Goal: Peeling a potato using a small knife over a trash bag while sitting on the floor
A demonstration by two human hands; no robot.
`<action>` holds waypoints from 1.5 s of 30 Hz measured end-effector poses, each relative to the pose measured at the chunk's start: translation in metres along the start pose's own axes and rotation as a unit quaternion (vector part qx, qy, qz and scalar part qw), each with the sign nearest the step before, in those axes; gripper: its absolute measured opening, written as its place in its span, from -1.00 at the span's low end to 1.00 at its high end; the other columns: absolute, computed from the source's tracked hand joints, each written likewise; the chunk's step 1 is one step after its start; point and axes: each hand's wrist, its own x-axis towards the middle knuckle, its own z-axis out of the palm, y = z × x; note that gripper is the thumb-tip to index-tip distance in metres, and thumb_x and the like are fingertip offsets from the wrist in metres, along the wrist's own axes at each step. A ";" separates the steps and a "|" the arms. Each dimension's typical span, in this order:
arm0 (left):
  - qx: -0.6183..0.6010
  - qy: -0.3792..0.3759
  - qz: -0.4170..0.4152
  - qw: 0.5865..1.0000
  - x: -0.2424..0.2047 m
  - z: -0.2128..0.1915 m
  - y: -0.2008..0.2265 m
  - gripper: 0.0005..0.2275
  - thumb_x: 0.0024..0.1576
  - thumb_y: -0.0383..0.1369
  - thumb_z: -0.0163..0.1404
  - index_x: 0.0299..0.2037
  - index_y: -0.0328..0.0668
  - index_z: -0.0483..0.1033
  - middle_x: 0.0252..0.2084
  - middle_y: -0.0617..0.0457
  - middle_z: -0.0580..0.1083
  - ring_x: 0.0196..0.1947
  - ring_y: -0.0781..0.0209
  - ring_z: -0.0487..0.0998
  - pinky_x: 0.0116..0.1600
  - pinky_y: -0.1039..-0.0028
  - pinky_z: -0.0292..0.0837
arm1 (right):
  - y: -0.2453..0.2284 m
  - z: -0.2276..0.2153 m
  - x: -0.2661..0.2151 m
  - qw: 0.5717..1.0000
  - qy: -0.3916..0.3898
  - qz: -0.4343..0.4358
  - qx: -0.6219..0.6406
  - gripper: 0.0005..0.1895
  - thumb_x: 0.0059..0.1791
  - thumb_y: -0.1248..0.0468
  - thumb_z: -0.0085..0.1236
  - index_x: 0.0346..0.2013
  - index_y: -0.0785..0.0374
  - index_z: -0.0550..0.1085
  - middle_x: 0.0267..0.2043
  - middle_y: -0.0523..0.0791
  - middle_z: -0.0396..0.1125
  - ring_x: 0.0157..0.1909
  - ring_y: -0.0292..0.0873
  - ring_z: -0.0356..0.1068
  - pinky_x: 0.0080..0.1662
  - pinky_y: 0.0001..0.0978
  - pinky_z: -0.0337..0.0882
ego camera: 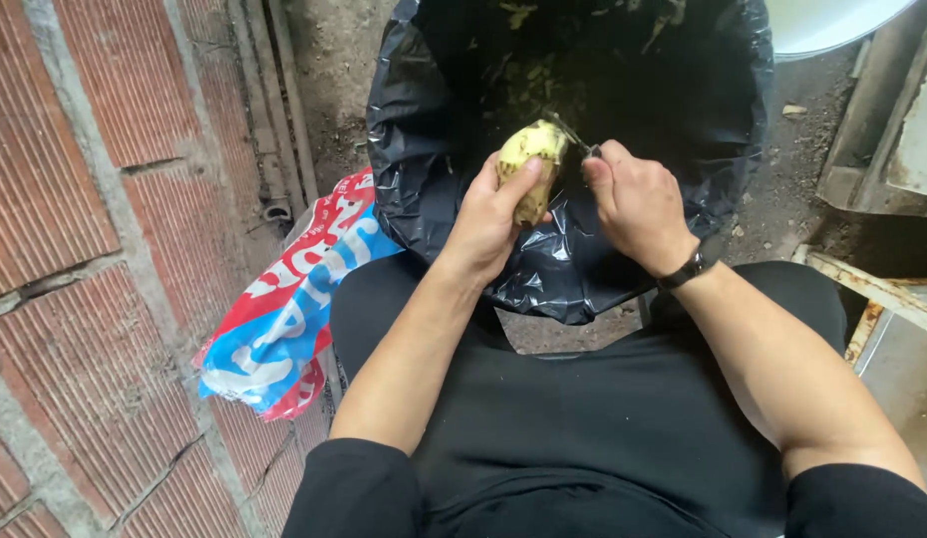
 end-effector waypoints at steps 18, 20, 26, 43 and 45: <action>-0.108 0.021 -0.028 0.994 0.006 -0.006 -0.002 -0.67 0.39 -0.15 -0.20 0.27 -0.06 0.36 0.00 -0.35 0.48 -0.48 -0.12 0.52 -0.62 0.44 0.35 | -0.034 -0.008 -0.010 0.965 0.053 -0.161 -0.200 -0.45 0.25 -0.19 -0.54 -0.33 0.02 0.30 -0.59 -0.19 0.15 -0.50 -0.04 0.41 -0.38 -0.21 0.42; -0.106 0.028 -0.048 0.993 0.009 -0.008 -0.001 -0.68 0.39 -0.13 -0.22 0.25 -0.02 0.36 -0.04 -0.38 0.49 -0.50 -0.14 0.53 -0.62 0.43 0.38 | -0.017 0.000 -0.006 0.958 0.063 -0.160 -0.229 -0.46 0.26 -0.21 -0.51 -0.33 0.00 0.29 -0.58 -0.19 0.15 -0.53 -0.07 0.40 -0.40 -0.22 0.41; -0.095 0.055 -0.088 0.990 0.013 -0.009 -0.003 -0.70 0.38 -0.13 -0.22 0.22 0.04 0.37 -0.10 -0.43 0.48 -0.55 -0.18 0.53 -0.64 0.42 0.38 | -0.010 0.005 -0.002 0.949 0.087 -0.152 -0.263 -0.43 0.26 -0.24 -0.59 -0.33 -0.03 0.27 -0.58 -0.25 0.15 -0.55 -0.16 0.38 -0.41 -0.31 0.42; -0.006 0.099 -0.113 0.989 0.019 0.002 -0.015 -0.74 0.34 -0.21 -0.20 0.17 0.06 0.41 -0.15 -0.45 0.48 -0.59 -0.22 0.55 -0.68 0.33 0.47 | 0.027 0.020 0.003 0.961 0.038 0.035 -0.272 -0.47 0.30 -0.22 -0.30 -0.32 0.02 0.36 -0.58 -0.16 0.36 -0.52 0.06 0.52 -0.42 -0.02 0.47; -0.012 0.098 -0.058 0.993 0.023 0.000 -0.009 -0.70 0.38 -0.13 -0.28 0.21 0.08 0.38 -0.16 -0.43 0.47 -0.56 -0.21 0.53 -0.63 0.37 0.44 | 0.000 -0.004 -0.004 0.974 0.049 -0.042 -0.215 -0.45 0.28 -0.22 -0.43 -0.31 0.04 0.32 -0.60 -0.13 0.31 -0.54 0.09 0.48 -0.40 -0.05 0.46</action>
